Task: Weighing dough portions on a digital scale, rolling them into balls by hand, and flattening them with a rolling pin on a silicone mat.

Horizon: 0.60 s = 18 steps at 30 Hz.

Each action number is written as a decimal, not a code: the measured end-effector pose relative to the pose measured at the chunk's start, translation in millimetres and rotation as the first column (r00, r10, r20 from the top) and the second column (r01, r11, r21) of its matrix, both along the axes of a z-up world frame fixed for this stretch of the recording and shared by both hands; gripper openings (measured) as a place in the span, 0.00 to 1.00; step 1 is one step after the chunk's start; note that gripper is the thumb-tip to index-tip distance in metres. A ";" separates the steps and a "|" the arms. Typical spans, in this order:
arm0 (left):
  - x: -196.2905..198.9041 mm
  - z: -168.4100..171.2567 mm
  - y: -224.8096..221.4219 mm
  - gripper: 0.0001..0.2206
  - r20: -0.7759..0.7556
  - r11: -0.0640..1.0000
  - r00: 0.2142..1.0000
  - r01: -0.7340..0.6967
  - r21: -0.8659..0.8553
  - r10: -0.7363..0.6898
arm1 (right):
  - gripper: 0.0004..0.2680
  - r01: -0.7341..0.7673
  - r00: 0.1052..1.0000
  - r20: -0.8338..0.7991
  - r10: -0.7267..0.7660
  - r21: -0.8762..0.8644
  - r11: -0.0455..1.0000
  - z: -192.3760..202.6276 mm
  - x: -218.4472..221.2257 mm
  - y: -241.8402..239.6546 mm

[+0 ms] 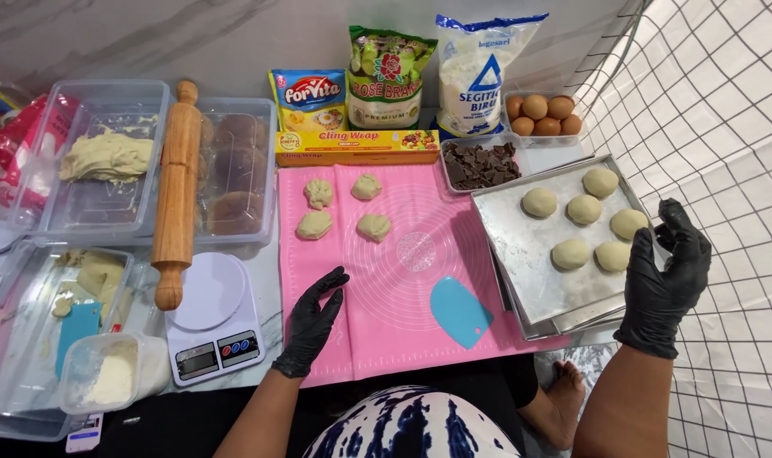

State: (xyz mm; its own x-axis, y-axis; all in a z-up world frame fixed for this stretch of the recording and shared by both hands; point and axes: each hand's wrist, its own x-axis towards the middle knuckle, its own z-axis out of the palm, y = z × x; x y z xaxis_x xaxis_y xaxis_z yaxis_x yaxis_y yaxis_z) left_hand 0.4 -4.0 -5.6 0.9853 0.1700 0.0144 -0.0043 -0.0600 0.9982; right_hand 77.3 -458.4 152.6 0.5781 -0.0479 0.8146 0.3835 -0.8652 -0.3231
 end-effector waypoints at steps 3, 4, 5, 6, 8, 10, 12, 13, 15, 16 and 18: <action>0.4 8.4 -0.2 0.19 0.002 1.000 1.000 0.000 0.008 0.000 | 0.15 -0.015 0.992 -0.124 0.011 -0.030 0.999 2.7 -1.5 20.0; 0.3 7.5 -0.1 0.19 0.004 1.000 1.000 -0.009 0.008 0.009 | 0.15 -0.024 0.992 -0.122 0.020 -0.029 0.999 5.4 -1.6 33.1; -0.3 6.5 0.5 0.19 0.013 1.000 1.000 -0.007 -0.001 0.007 | 0.13 -0.135 0.980 -0.149 0.131 -0.021 0.991 8.4 -1.2 46.9; -0.9 5.4 1.3 0.19 0.023 1.000 1.000 -0.005 -0.010 0.005 | 0.12 -0.246 0.955 -0.175 0.240 -0.010 0.969 11.2 -1.0 61.0; -0.2 2.8 2.7 0.19 0.012 0.999 1.000 -0.016 -0.030 0.016 | 0.13 -0.317 0.909 -0.251 0.332 0.099 0.943 -1.7 -3.0 99.0; 1.5 3.9 4.0 0.18 0.006 0.998 1.000 -0.027 -0.051 0.027 | 0.14 -0.374 0.850 -0.314 0.423 0.207 0.904 -19.8 -5.0 133.4; 0.0 6.9 4.9 0.18 0.019 0.999 0.999 -0.025 -0.041 0.026 | 0.18 -0.492 0.740 -0.437 0.512 0.169 0.854 -45.8 -8.3 164.1; 0.0 6.1 5.6 0.18 0.019 0.998 0.999 -0.038 -0.039 0.039 | 0.18 -0.503 0.733 -0.435 0.522 0.170 0.847 -62.9 -9.8 172.7; 0.2 4.4 6.4 0.19 0.021 0.996 0.999 -0.031 -0.087 0.033 | 0.19 -0.521 0.796 -0.396 0.458 -0.062 0.852 -96.8 -13.2 189.3; -0.7 6.6 6.9 0.19 0.019 0.995 0.999 -0.043 -0.086 0.045 | 0.19 -0.531 0.790 -0.398 0.467 -0.061 0.845 -109.3 -14.7 192.0; -0.8 11.0 7.0 0.18 0.023 0.998 0.998 -0.051 -0.049 0.052 | 0.21 -0.539 0.710 -0.545 0.446 -0.012 0.842 -133.8 -18.0 195.7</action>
State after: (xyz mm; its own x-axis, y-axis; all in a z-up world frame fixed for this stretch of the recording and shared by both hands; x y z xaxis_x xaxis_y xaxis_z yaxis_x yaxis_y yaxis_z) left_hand -0.4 3.0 5.4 0.9747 0.2215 0.0284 -0.0263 -0.0124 0.9996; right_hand 59.3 -262.7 18.8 0.8058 0.4636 0.3684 0.5917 -0.6551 -0.4699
